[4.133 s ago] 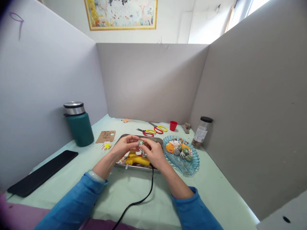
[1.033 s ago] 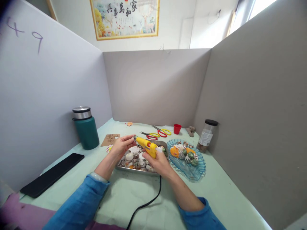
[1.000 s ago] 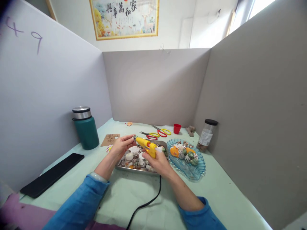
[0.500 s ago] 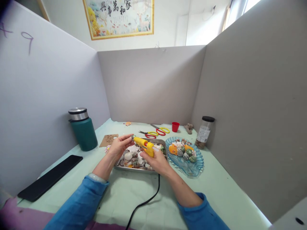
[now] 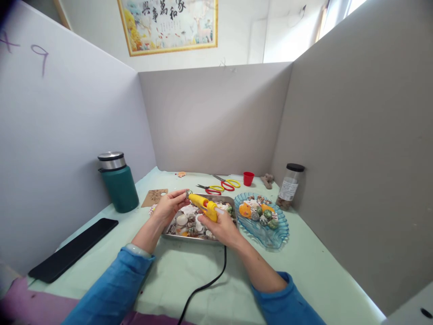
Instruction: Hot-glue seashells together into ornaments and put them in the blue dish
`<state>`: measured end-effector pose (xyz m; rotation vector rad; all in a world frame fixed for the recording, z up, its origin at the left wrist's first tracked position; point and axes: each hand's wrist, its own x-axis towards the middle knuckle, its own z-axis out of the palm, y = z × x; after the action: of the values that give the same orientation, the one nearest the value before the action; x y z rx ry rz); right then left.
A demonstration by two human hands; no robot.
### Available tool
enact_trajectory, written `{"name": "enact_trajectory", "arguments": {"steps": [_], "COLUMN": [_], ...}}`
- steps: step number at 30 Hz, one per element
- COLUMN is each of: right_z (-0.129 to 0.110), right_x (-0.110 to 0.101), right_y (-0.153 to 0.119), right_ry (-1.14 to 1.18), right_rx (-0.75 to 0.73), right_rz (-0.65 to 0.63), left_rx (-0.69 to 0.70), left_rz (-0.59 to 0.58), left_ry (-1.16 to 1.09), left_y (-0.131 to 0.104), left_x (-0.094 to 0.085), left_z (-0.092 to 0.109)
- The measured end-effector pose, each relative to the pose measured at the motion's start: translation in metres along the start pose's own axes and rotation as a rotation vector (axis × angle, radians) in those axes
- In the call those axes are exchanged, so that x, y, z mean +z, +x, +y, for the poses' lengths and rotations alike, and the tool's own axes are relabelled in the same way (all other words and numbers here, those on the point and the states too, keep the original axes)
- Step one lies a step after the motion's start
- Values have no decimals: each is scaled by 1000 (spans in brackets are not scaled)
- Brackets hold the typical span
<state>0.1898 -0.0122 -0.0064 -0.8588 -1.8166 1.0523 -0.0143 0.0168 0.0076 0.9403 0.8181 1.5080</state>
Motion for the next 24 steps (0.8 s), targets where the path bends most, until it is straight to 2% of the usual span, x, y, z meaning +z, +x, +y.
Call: {"name": "enact_trajectory", "arguments": {"steps": [9, 24], "right_z": [-3, -6], "right_x": [0, 1], "right_y": [-1, -1], "right_ry": [-29, 21], "right_rx": [-10, 24], "right_rz": [-9, 48], "left_rx": [7, 4], "left_rz": [5, 5], "left_ry": [3, 59], "left_y": [2, 2], "left_x": [-3, -3], "left_z": [-1, -5]}}
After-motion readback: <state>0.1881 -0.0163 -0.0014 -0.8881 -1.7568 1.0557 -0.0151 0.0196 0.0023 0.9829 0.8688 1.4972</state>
